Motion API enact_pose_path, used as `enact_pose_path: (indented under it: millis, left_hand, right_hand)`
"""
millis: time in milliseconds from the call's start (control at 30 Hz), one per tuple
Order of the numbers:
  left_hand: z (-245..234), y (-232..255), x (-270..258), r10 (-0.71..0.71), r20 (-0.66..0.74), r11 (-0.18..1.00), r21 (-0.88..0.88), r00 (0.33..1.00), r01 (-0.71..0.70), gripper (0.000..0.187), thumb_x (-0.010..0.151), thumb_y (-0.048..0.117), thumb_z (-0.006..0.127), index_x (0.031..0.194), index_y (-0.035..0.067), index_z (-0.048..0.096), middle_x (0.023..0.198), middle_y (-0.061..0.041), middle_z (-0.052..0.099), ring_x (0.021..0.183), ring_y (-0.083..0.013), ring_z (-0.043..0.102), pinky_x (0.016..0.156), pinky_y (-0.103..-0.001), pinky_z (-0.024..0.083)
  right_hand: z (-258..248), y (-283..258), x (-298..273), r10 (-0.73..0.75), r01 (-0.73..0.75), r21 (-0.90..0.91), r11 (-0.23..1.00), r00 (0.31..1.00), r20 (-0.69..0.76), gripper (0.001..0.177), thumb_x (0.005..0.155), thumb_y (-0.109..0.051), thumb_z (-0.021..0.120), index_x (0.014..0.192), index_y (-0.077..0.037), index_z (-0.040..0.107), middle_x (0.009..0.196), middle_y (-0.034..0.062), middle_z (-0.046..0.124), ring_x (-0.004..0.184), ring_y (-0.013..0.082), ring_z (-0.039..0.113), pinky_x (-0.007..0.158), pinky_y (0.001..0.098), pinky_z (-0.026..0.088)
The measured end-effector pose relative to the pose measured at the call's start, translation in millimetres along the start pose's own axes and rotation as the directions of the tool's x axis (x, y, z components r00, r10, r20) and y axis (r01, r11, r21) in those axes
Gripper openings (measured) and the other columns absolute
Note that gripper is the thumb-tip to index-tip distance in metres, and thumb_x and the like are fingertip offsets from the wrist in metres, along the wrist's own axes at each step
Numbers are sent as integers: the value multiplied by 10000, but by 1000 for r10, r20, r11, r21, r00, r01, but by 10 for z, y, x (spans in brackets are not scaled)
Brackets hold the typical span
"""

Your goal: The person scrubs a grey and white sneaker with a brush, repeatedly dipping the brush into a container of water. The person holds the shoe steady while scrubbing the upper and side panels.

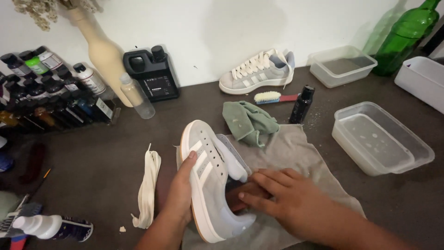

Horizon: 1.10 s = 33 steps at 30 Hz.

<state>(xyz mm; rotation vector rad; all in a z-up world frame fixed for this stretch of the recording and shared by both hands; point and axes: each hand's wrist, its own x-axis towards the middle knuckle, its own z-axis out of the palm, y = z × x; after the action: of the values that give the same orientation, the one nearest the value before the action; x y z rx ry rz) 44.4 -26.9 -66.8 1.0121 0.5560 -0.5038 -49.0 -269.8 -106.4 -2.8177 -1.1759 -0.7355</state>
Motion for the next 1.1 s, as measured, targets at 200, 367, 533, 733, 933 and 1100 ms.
enact_pose_path:
  millis: [200, 367, 533, 733, 933, 1100]
  left_hand:
    - [-78, -93, 194, 34, 15, 998, -49, 999, -33, 508, 936, 318, 638, 1287, -35, 740, 1160, -255, 776, 982, -365, 718, 904, -469, 573]
    - [-192, -185, 361, 52, 217, 997, 47, 975, -64, 536, 927, 350, 599, 1249, -56, 734, 1079, -281, 775, 932, -400, 726, 852, -501, 580]
    - [-187, -177, 358, 29, 150, 999, 13, 988, -31, 500, 933, 325, 611, 1281, -13, 731, 1094, -251, 766, 953, -388, 715, 875, -508, 568]
    - [-143, -145, 293, 55, 201, 991, 110, 978, -78, 497, 960, 306, 590, 1221, -87, 746, 1080, -298, 782, 952, -396, 737, 880, -490, 586]
    - [-67, -88, 155, 23, 175, 996, 78, 984, -37, 564, 945, 330, 565, 1332, -51, 717, 1190, -283, 765, 1057, -392, 715, 952, -484, 553]
    - [-57, -61, 77, 9, 194, 996, 83, 981, -25, 583, 939, 351, 557, 1348, -36, 708, 1222, -257, 761, 1091, -379, 709, 988, -472, 541]
  right_hand:
    - [-225, -48, 7, -106, 103, 33, 994, 989, 104, 552, 943, -331, 608, 1475, -191, 566, 1437, 258, 560, 1240, 409, 566, 788, 499, 465]
    - [-125, 130, -29, 36, -42, 131, 991, 998, 42, 559, 923, -252, 675, 1474, -237, 580, 1399, 118, 585, 1170, 330, 615, 879, 499, 488]
    - [-284, 454, -55, 621, -604, 198, 772, 783, -37, 639, 891, -123, 570, 1509, -285, 599, 1333, 48, 708, 1062, 299, 715, 845, 436, 556]
    - [-399, 600, -211, 908, -665, 745, 45, 339, 248, 458, 945, -133, 651, 1394, -112, 739, 1183, 58, 805, 994, 162, 703, 867, 313, 524]
    - [-188, 527, -334, 757, -428, 902, -59, 570, 320, 485, 917, -96, 687, 1395, -20, 697, 1174, 125, 791, 950, 235, 764, 760, 338, 574]
    - [-167, 460, -166, 553, -521, 507, 686, 827, 100, 528, 913, -160, 712, 1436, -217, 672, 1446, 55, 674, 1334, 231, 664, 1090, 346, 486]
